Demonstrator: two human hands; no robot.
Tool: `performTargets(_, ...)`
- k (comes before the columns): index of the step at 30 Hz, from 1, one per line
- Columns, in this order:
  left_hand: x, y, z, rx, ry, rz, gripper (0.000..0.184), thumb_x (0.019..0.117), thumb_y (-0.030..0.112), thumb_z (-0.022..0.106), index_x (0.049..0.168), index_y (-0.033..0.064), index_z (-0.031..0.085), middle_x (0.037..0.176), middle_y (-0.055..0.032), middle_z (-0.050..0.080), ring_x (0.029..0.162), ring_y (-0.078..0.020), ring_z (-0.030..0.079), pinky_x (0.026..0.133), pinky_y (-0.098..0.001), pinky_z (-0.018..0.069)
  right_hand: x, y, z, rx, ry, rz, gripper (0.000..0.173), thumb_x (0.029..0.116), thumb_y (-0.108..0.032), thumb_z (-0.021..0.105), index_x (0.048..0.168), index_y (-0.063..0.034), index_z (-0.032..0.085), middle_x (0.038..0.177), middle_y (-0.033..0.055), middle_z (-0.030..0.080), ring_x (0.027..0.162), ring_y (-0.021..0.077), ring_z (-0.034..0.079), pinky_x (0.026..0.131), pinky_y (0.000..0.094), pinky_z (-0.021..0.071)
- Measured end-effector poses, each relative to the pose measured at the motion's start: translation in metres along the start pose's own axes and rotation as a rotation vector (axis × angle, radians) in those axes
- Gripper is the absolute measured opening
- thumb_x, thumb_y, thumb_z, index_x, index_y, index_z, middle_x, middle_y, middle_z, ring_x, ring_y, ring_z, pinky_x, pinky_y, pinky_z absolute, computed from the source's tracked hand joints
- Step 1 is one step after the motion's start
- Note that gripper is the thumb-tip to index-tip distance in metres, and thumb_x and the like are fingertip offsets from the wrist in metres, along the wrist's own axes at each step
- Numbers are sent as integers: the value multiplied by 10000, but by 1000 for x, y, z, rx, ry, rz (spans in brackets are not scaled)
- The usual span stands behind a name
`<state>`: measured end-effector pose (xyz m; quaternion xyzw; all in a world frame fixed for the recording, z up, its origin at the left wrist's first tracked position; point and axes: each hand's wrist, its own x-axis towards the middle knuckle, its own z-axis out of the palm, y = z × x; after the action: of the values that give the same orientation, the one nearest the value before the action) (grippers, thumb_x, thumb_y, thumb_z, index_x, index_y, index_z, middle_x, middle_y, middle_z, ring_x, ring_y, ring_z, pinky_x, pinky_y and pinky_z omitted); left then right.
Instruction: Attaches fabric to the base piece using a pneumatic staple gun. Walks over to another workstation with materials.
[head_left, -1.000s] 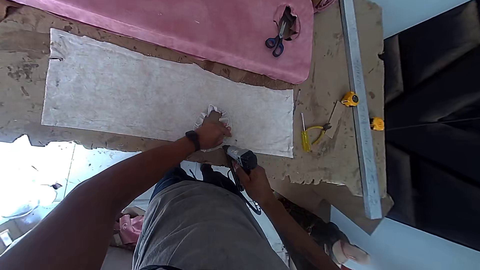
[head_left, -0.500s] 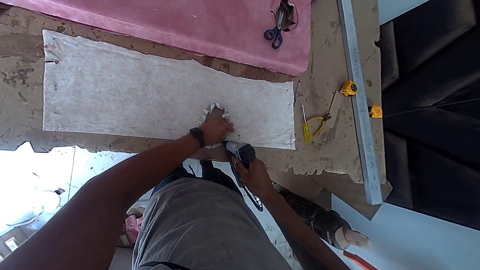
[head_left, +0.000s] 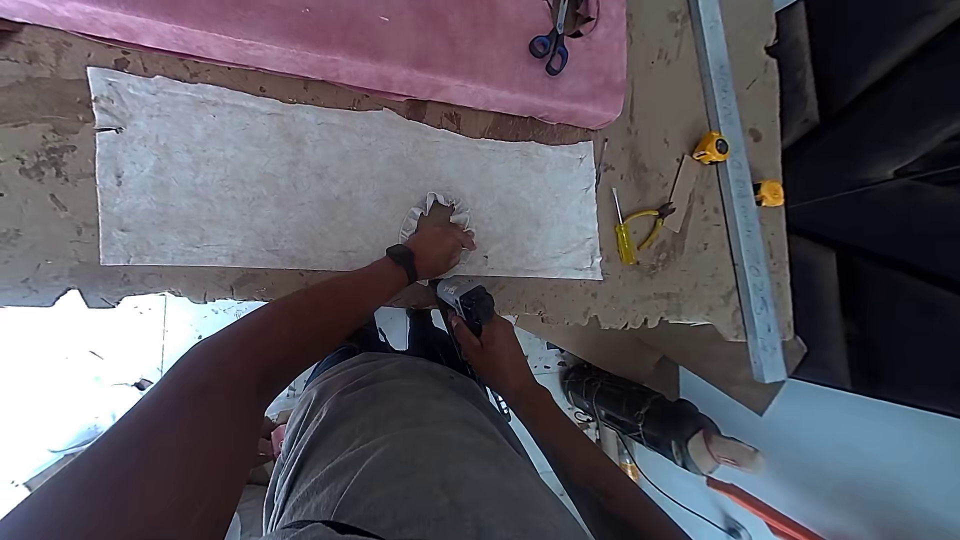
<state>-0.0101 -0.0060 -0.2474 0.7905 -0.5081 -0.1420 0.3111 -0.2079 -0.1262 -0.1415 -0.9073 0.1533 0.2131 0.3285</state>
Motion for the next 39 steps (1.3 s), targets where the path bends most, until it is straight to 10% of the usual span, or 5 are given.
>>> performTargets(16,-55,-5,-120,-405,650,-320,231,1000,230,654,907,35,738,1234,-60,720,1138,-151,690,1013,-405,577,6,132,-134,588,197,154,364,1075,-349,497,1247,-69,652,702,176,677,547,294,660,552,460,605)
performTargets(21,-109,17,-101,-326,367,-837,334,961,441,692,1131,154,720,1031,-30,741,907,-177,723,844,-489,617,27,232,-228,776,374,219,382,1097,-359,421,1310,-91,589,1051,143,734,580,233,666,535,408,603)
performTargets(28,-111,42,-40,-220,251,-641,429,861,281,817,1257,163,701,1316,-56,629,1118,-163,660,955,-390,591,61,350,-317,1055,450,372,449,1107,-448,304,1320,-143,555,1111,104,726,595,167,653,514,318,563)
performTargets(32,-94,28,-30,-102,301,-649,186,910,319,763,1035,183,775,1187,-37,658,1061,-142,659,917,-364,593,84,388,-328,766,595,582,536,1079,-521,407,1184,-31,598,901,123,703,696,227,686,622,418,598)
performTargets(39,-67,33,-29,-142,346,-895,359,853,360,817,1124,151,709,965,6,671,779,-96,639,733,-310,584,84,334,-311,31,692,431,447,1001,-431,614,1212,-50,713,1254,295,639,1203,491,588,999,723,433)
